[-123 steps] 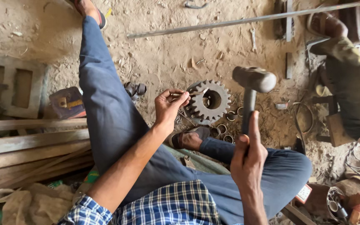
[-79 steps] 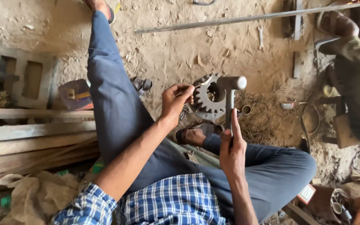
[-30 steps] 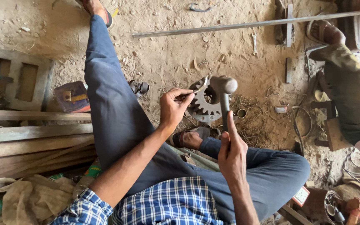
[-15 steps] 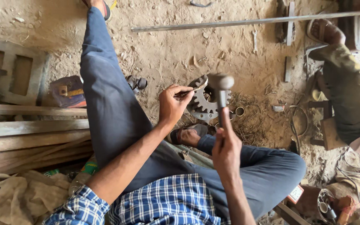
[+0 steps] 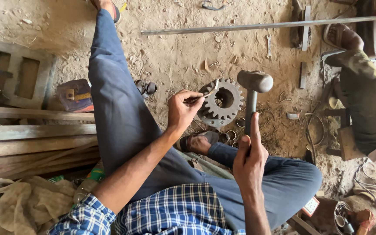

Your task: The person sits on the floor and uses a hammer to tap a metal pin into a gear-like component. They then pick up a cylindrical metal ring and fit it onto the pin, tapping it into place with the hammer.

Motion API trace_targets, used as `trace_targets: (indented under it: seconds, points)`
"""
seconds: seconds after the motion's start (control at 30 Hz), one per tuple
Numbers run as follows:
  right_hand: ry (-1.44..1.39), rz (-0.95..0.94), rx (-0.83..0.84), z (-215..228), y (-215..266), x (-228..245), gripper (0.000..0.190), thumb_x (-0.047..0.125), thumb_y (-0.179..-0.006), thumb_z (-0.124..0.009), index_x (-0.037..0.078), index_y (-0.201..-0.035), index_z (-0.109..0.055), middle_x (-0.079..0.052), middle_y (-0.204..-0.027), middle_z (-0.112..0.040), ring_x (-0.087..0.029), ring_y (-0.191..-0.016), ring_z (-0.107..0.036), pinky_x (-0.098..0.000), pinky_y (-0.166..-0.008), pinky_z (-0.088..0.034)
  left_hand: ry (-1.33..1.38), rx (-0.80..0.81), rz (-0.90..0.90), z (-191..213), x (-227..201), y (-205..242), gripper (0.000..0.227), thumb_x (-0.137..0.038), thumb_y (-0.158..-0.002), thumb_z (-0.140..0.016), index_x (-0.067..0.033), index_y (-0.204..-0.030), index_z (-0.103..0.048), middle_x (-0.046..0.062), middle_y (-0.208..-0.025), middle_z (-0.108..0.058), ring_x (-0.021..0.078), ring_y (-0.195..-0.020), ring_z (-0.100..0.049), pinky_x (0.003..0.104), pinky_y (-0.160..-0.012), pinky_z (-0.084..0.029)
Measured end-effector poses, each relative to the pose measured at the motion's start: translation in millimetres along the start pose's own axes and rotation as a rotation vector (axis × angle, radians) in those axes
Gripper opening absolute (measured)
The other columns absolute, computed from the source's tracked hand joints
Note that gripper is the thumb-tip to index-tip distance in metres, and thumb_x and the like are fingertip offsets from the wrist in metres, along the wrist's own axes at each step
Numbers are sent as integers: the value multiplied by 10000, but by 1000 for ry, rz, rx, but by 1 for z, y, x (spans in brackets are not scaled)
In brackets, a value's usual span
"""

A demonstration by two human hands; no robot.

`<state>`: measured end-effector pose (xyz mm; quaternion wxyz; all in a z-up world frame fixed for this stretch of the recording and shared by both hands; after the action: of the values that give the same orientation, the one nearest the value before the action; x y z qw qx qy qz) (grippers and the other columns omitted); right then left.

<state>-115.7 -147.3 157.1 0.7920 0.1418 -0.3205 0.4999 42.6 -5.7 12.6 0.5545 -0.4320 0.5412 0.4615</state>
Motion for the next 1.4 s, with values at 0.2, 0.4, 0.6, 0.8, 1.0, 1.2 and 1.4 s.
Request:
trace_targets:
  seconds: [0.2, 0.4, 0.6, 0.8, 1.0, 1.2, 1.4]
  points:
    - [-4, 236, 90, -31, -11, 6, 581, 70, -1069, -501, 111, -1636, -380, -125, -824, -625, -139, -653, -562, -352, -607, -484, -1, -22, -36, -1, 6, 3, 122, -98, -845, -808, -25, -942, -797, 61, -904, -765, 126, -747, -718, 256, -667, -586]
    - [-40, 71, 200, -22, -21, -1, 557, 51, -1025, -517, 107, -1575, -449, -157, -666, -497, -187, -519, -413, -360, -523, -403, 98, -11, 50, -3, 4, 2, 130, -82, -869, -805, 19, -948, -785, 70, -840, -771, 142, -740, -722, 258, -668, -567]
    - [-130, 109, 49, -3, -17, 14, 521, 51, -1085, -464, 76, -1601, -400, -78, -677, -480, -130, -589, -434, -316, -562, -413, 4, -24, -51, 3, -8, 2, 138, -74, -852, -800, 9, -961, -787, 78, -870, -759, 135, -763, -735, 253, -683, -565]
    - [-40, 83, 101, -24, -24, -4, 541, 53, -1055, -460, 107, -1593, -435, -119, -668, -542, -139, -544, -476, -339, -531, -426, -33, -15, -26, -3, 12, 2, 117, -114, -851, -814, -41, -941, -803, 77, -875, -769, 130, -741, -716, 261, -661, -565]
    - [-218, 186, 48, -27, -18, -28, 500, 132, -1086, -485, 67, -1574, -398, -172, -1320, -667, -118, -818, -649, -303, -702, -532, -85, -7, 108, -7, 31, 1, 123, -196, -890, -778, -93, -956, -763, 61, -970, -751, 142, -798, -731, 322, -689, -639]
    - [-279, -240, 123, -48, -17, -77, 429, 230, -987, -674, 10, -1341, -573, -24, -834, -637, -91, -666, -585, -276, -553, -475, 161, 76, 68, -13, 25, -11, 146, -202, -989, -693, -60, -1018, -707, -9, -1306, -617, 140, -1098, -687, 361, -869, -625]
    - [-673, -450, 37, -72, 2, -98, 360, 173, -944, -727, 46, -1269, -639, 39, -718, -531, -49, -522, -424, -231, -424, -302, 171, 247, 140, -14, 32, -14, 115, -200, -974, -677, -99, -1019, -708, 42, -935, -736, 151, -830, -678, 312, -758, -589]
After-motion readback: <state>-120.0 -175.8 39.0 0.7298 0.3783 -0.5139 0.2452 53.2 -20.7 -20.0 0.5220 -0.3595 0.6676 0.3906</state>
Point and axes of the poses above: each hand's wrist, its own y-axis away from the middle knuckle, its own z-axis out of the back of the hand, x = y × z, the point moved 5 cm from there along -y, towards the middle knuckle
